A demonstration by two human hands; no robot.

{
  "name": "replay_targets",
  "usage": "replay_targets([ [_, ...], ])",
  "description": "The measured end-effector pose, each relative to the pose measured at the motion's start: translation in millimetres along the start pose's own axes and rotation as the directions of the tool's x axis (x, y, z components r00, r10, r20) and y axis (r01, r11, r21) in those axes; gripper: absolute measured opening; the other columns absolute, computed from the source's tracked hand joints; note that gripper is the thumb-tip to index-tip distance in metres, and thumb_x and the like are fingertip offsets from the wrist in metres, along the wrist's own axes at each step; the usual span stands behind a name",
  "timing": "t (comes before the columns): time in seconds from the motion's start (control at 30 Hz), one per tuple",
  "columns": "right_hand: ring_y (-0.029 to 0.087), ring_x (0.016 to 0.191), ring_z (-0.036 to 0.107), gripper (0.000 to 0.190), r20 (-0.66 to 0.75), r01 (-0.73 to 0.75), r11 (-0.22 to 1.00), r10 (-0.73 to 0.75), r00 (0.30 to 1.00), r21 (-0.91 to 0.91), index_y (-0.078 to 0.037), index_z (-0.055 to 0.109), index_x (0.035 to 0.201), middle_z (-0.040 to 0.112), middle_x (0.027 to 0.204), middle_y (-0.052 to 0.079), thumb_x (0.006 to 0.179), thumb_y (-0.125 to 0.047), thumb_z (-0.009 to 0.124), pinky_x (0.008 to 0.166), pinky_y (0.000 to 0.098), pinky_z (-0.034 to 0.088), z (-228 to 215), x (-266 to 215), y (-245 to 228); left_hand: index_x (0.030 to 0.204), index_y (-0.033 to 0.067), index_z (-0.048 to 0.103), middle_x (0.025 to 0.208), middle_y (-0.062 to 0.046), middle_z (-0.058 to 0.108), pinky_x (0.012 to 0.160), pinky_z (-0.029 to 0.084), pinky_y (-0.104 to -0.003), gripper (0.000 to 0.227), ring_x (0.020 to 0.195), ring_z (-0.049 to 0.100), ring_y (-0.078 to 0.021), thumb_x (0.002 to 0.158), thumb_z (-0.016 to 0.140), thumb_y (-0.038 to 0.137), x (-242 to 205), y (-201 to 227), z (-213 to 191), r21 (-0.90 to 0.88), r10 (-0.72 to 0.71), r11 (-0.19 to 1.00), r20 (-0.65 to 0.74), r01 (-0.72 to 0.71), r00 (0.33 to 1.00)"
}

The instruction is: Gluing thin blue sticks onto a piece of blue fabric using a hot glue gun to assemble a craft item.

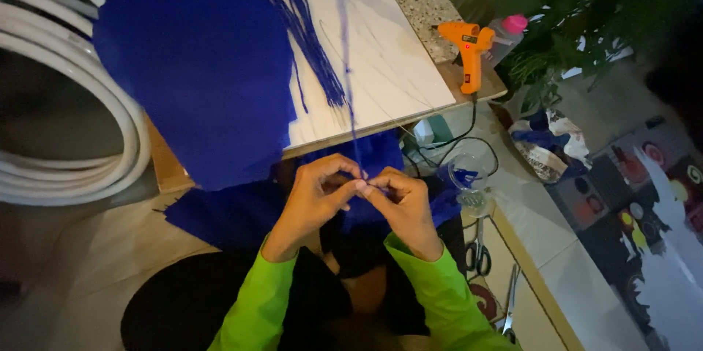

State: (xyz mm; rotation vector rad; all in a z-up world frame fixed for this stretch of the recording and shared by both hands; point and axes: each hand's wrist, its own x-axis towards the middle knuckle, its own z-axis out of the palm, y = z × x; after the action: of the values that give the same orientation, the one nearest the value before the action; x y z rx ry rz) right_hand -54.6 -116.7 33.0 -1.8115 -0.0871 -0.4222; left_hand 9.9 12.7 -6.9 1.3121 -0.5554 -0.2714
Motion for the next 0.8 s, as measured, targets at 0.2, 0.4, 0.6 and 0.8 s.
replay_targets([
  [0.2,0.014,0.057,0.054,0.008,-0.061,0.039,0.967,-0.056,0.997,-0.253,0.002,0.065,0.069,0.055,0.059,0.011,0.071,-0.001,0.071,0.053,0.0263,0.042,-2,7,-6,0.078,-0.0029,0.062,0.073,-0.012,0.062,0.042,0.056,-0.027,0.005,0.061,0.068,-0.0272,0.074,0.065,-0.001,-4,30,12,0.282,0.111,0.957,-0.167,-0.06,0.98],
  [0.4,0.026,0.062,0.06,0.008,-0.019,0.108,0.926,-0.123,0.992,-0.361,0.002,0.064,0.074,0.059,0.067,0.012,0.073,-0.003,0.07,0.056,0.0314,0.045,-12,6,-9,0.076,-0.003,0.062,0.073,-0.014,0.066,0.043,0.056,-0.028,0.002,0.061,0.068,-0.0267,0.075,0.064,-0.002,-2,25,20,0.315,0.152,0.946,-0.213,-0.08,0.965],
  [0.6,0.028,0.092,0.056,0.015,-0.093,0.179,0.846,-0.258,0.962,-0.503,-0.006,0.067,0.089,0.055,0.103,0.013,0.077,-0.016,0.066,0.079,0.0371,0.045,-61,6,-40,0.073,-0.0013,0.061,0.072,-0.015,0.066,0.041,0.054,-0.027,0.006,0.058,0.068,-0.0246,0.073,0.066,-0.001,0,35,14,0.27,0.182,0.958,-0.305,-0.099,0.935],
  [0.8,0.032,0.092,0.052,0.024,-0.138,0.32,0.728,-0.493,0.859,-0.607,0.006,0.055,0.108,0.05,0.091,0.019,0.096,-0.013,0.062,0.08,0.0395,0.04,-160,96,37,0.075,-0.0036,0.06,0.076,-0.016,0.066,0.047,0.055,-0.026,0.009,0.061,0.066,-0.0196,0.074,0.067,0.002,-1,24,7,0.072,0.064,0.997,-0.398,-0.038,0.915],
])
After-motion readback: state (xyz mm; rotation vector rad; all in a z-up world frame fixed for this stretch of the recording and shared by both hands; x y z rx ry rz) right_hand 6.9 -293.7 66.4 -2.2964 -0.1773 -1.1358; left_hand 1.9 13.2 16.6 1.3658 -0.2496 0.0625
